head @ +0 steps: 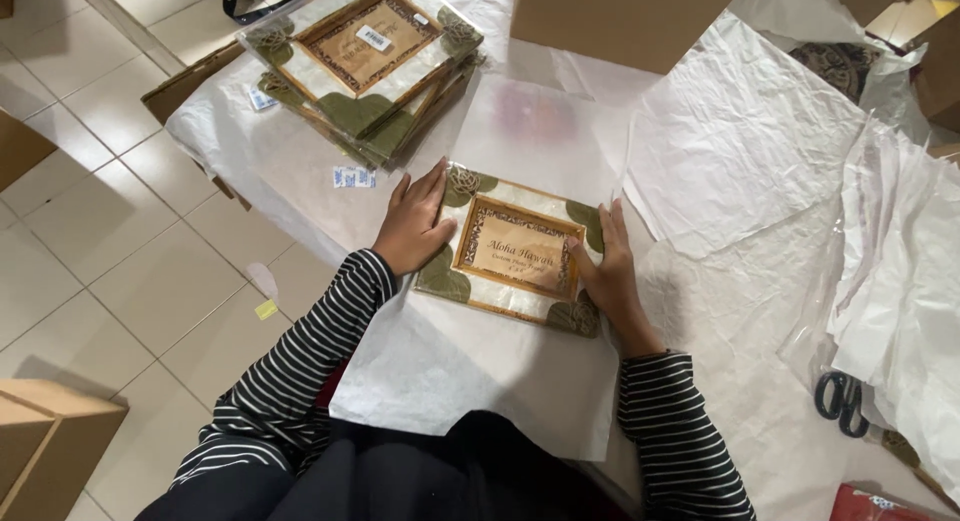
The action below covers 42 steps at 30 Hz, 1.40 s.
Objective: The person wraps picture frames in white tissue paper by applying labels, folding the paper around the frames, and securing the edges with adhesive tape from a dispenser.
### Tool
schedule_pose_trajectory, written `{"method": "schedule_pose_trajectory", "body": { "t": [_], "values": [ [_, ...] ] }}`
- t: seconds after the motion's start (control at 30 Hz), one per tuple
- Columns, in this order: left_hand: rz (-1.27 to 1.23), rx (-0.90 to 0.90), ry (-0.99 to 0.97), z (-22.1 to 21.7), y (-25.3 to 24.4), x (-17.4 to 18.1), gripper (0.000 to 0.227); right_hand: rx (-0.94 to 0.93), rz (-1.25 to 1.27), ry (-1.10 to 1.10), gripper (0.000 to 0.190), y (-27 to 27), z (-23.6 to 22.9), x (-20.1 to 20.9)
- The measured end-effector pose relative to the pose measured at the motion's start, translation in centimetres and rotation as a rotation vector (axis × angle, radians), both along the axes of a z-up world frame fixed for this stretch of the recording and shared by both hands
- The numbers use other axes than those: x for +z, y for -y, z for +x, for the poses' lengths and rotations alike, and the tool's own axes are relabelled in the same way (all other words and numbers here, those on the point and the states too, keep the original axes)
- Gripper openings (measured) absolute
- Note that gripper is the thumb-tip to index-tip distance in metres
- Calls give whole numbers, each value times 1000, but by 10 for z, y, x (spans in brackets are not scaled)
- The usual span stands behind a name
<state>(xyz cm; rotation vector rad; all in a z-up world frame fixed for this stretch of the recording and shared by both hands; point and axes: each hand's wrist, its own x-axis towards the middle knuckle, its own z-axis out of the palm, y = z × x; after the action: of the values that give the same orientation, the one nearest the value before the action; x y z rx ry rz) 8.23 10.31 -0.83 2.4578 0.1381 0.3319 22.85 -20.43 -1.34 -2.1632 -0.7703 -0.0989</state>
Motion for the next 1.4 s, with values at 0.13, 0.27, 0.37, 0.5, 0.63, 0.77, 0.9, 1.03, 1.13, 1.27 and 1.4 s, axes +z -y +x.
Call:
{"method": "schedule_pose_trajectory", "body": {
  "t": [0.13, 0.27, 0.37, 0.5, 0.63, 0.77, 0.9, 1.03, 1.13, 1.27, 1.4],
  "values": [
    [95, 23, -3, -1, 4, 0, 79, -35, -29, 3, 74, 3, -3, -3],
    [87, 17, 14, -1, 1, -3, 81, -15, -51, -37, 79, 3, -11, 12],
    [20, -28, 61, 1, 0, -7, 80, -9, -43, -77, 84, 5, -16, 20],
    [-238, -125, 145, 6, 7, -22, 88, 2, -41, -97, 86, 14, -20, 21],
    [-310, -258, 163, 1, 37, 2, 88, -100, -24, -96, 86, 41, -32, 23],
    [-318, -376, 108, 5, 82, 36, 85, -223, 38, -83, 85, 91, -43, 26],
    [-302, -501, 114, 37, 123, 25, 86, -353, 61, -44, 85, 143, -57, 24],
    [-295, -533, 63, 83, 159, 21, 86, -433, 82, -15, 87, 177, -56, 15],
    [-308, -544, 26, 125, 168, 2, 91, -461, 100, -10, 88, 187, -49, 14],
    [-342, -590, 75, 162, 161, -15, 95, -438, 127, -12, 90, 192, -39, 17],
    [-355, -607, 43, 151, 158, 1, 95, -416, 163, -33, 102, 196, -34, 12]
  ]
}}
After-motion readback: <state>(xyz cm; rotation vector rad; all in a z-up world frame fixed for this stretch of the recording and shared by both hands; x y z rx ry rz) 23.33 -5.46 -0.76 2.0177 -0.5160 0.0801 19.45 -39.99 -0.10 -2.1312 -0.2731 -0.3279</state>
